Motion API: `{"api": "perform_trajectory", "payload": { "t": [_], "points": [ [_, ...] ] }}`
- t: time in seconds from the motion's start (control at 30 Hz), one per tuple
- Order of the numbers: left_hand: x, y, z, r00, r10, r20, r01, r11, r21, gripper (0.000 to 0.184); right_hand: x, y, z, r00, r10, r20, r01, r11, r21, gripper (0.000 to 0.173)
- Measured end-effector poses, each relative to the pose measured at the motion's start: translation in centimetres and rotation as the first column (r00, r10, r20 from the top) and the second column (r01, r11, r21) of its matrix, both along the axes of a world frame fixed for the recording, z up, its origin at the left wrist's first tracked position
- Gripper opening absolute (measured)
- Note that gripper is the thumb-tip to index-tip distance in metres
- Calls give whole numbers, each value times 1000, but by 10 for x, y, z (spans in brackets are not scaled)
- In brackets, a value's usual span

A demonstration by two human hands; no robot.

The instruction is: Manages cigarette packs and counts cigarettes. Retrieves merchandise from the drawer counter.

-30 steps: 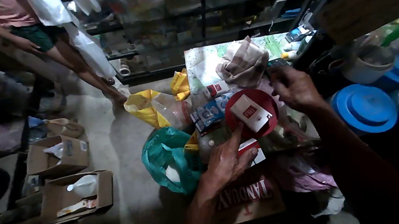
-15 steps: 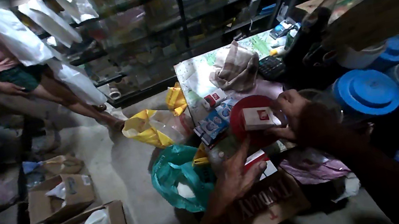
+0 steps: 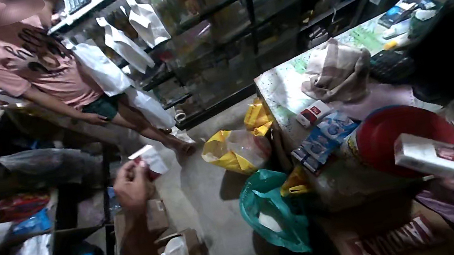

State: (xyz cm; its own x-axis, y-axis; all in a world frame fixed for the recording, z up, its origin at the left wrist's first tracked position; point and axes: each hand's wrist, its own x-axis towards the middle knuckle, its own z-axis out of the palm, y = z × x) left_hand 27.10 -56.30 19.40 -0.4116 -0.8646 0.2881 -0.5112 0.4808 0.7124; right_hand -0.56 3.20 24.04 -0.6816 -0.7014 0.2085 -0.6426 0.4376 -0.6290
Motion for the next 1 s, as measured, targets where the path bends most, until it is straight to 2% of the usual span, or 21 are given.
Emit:
{"api": "perform_trajectory", "payload": {
  "t": [0.13,0.23,0.37,0.63,0.8,0.87,0.9,0.93,0.97,1.0],
  "points": [
    [-1,-90,49,985,147,91,-147,989,-7,48,45,-19,16,1000,10,3,-10,1000,5,55],
    [-8,-118,77,965,223,136,-224,975,-5,52,64,-25,18,1000,3,10,-3,1000,-4,57],
    [-13,-140,94,952,237,192,-229,971,-65,54,77,-27,16,999,-8,34,7,1000,9,64],
    [-15,-156,99,945,284,162,-280,959,-52,53,89,-28,9,999,-16,51,16,1000,10,66],
    [-12,-173,94,939,332,86,-332,943,-16,61,96,-30,3,995,-40,87,39,999,18,67],
    [2,-183,87,966,254,42,-249,963,-99,63,101,-34,3,990,-53,127,50,998,28,67],
    [8,-184,83,984,173,39,-161,964,-214,62,104,-37,3,990,-64,126,61,998,31,68],
    [2,-166,89,993,110,39,-93,949,-300,57,107,-39,2,991,-86,100,84,996,32,68],
    [-35,-104,130,957,279,84,-283,958,51,51,110,-41,-1,992,-121,41,120,992,27,68],
    [-59,-57,157,935,336,110,-351,918,184,48,112,-42,-6,987,-156,-26,157,987,15,69]
  ]
}}
